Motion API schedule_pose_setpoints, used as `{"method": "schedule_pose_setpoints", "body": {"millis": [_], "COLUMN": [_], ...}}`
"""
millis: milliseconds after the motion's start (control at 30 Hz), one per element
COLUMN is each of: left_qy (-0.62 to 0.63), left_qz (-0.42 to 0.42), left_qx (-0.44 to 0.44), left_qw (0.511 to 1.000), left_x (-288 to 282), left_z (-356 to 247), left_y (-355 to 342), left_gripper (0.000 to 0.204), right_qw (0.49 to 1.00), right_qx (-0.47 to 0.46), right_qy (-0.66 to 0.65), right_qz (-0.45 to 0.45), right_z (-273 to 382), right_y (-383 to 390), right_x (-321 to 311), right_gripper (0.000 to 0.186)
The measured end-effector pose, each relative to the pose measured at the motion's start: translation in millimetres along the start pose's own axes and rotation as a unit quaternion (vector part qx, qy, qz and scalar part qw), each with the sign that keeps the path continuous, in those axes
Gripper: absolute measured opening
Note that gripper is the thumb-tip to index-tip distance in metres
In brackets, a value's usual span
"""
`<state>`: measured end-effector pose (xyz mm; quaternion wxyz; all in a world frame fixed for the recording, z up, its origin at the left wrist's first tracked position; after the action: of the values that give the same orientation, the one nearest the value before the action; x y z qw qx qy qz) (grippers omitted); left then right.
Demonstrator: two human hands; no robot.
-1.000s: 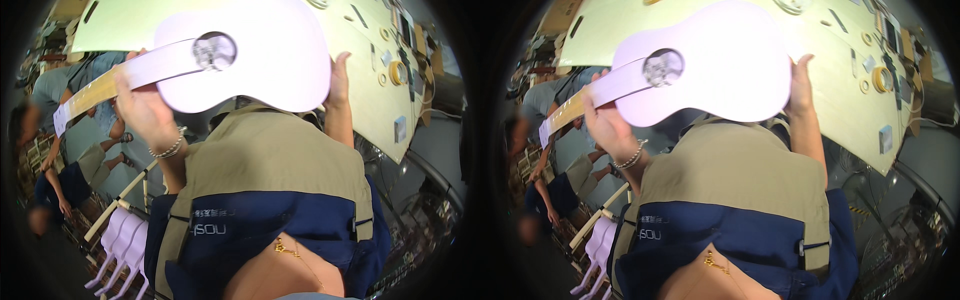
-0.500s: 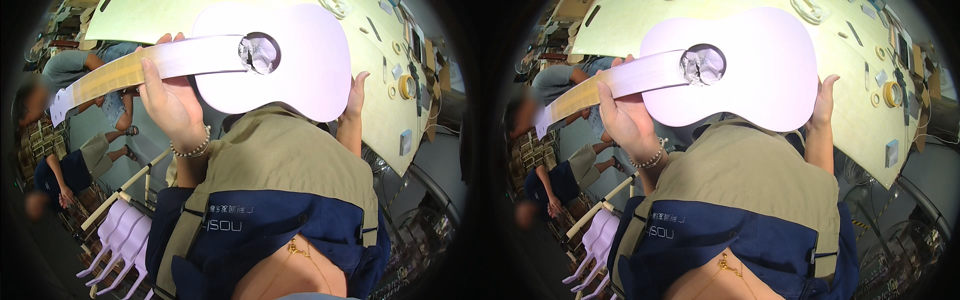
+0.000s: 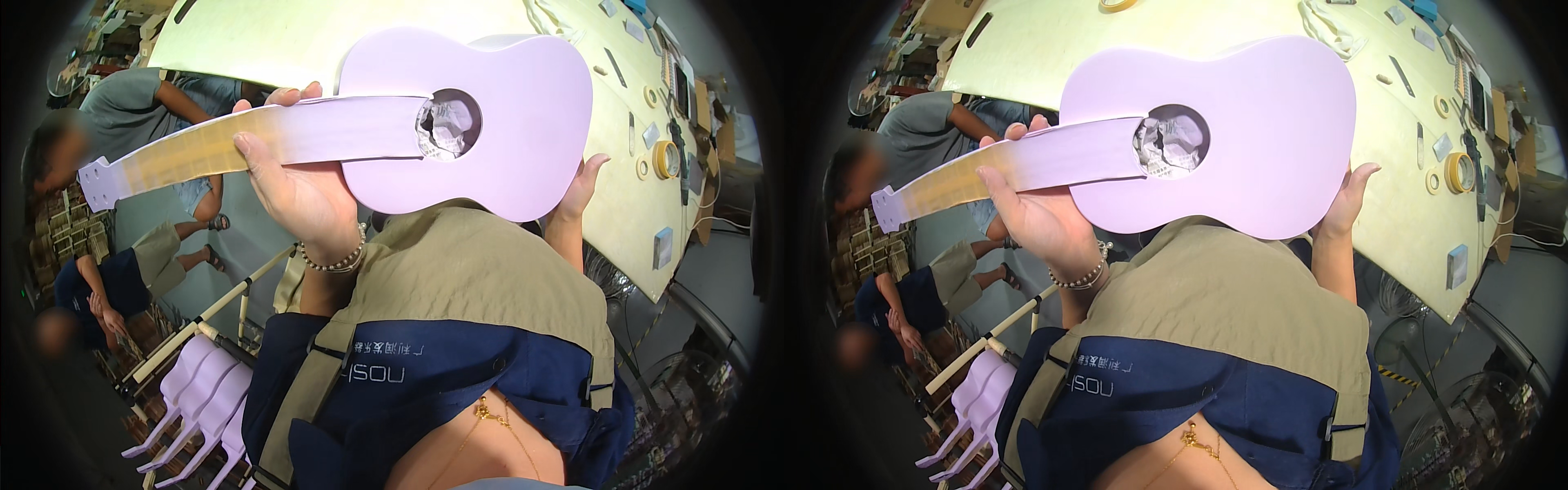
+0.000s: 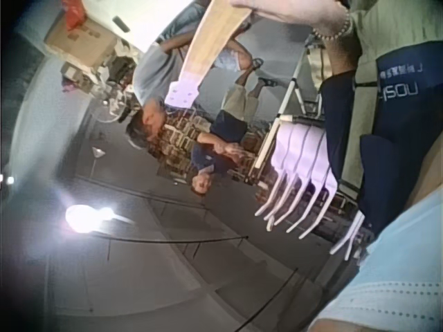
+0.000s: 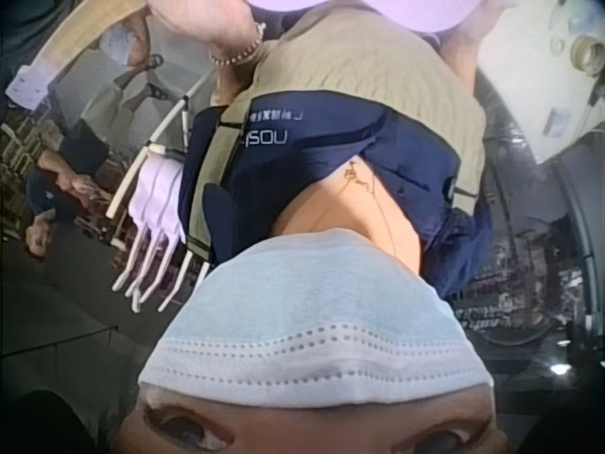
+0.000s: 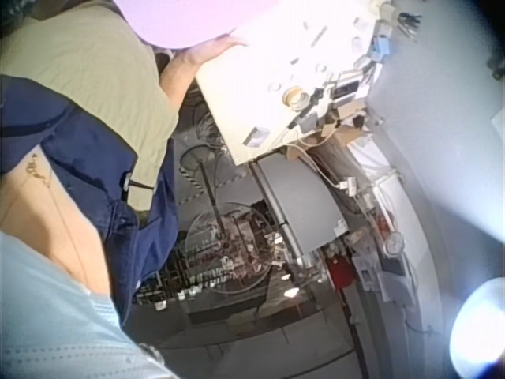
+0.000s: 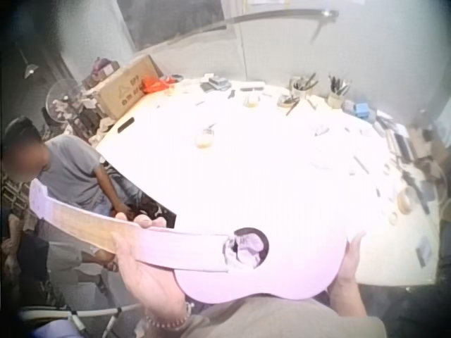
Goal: The person uses a utility knife to trim edges and a sanding block to smooth the surface of a purple guitar neck and body. The person places the finished parts on a nearby rack.
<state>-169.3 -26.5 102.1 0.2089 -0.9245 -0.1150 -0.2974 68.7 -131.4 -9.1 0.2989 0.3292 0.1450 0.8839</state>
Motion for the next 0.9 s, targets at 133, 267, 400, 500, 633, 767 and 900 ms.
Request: {"method": "schedule_pose_setpoints", "body": {"millis": [133, 267, 400, 500, 633, 767, 900], "left_qy": [-0.001, -0.003, 0.007, 0.014, 0.034, 0.049, 0.028], "left_qz": [0.004, 0.005, 0.021, 0.036, 0.069, 0.098, 0.117], "left_qx": [-0.008, -0.023, -0.035, -0.050, -0.077, -0.097, -0.100], "left_qw": [1.000, 1.000, 0.999, 0.998, 0.994, 0.989, 0.988], "left_x": [2, 5, 7, 9, 12, 17, 20], "left_z": [1, 3, 7, 10, 17, 23, 28], "left_y": [-3, -5, -9, -13, -18, -22, -29], "left_gripper": [0.041, 0.040, 0.040, 0.040, 0.039, 0.042, 0.046], "right_qw": [1.000, 0.999, 0.998, 0.998, 0.997, 0.996, 0.994], "right_qx": [0.011, 0.031, 0.033, 0.020, 0.013, 0.000, -0.020], "right_qy": [-0.002, -0.012, -0.042, -0.059, -0.080, -0.091, -0.111], "right_qz": [0.008, -0.013, -0.016, -0.005, -0.007, -0.026, -0.017], "right_z": [-3, -7, -14, -22, -31, -45, -56], "right_y": [-4, -4, -5, -6, -2, 2, 6], "right_x": [-7, -5, -8, -13, -15, -20, -20], "right_gripper": [0.085, 0.085, 0.084, 0.083, 0.082, 0.080, 0.078]}}
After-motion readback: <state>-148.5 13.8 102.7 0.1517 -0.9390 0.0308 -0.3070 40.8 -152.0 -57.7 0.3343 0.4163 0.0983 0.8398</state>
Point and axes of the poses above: each hand's wrist, its own y-axis away from the middle knuckle, its own x-axis out of the palm, z = x × y, the point moved 1 cm from there along -y, towards the middle knuckle, and after that the axes turned 13 degrees about x, right-handed, at the moved point
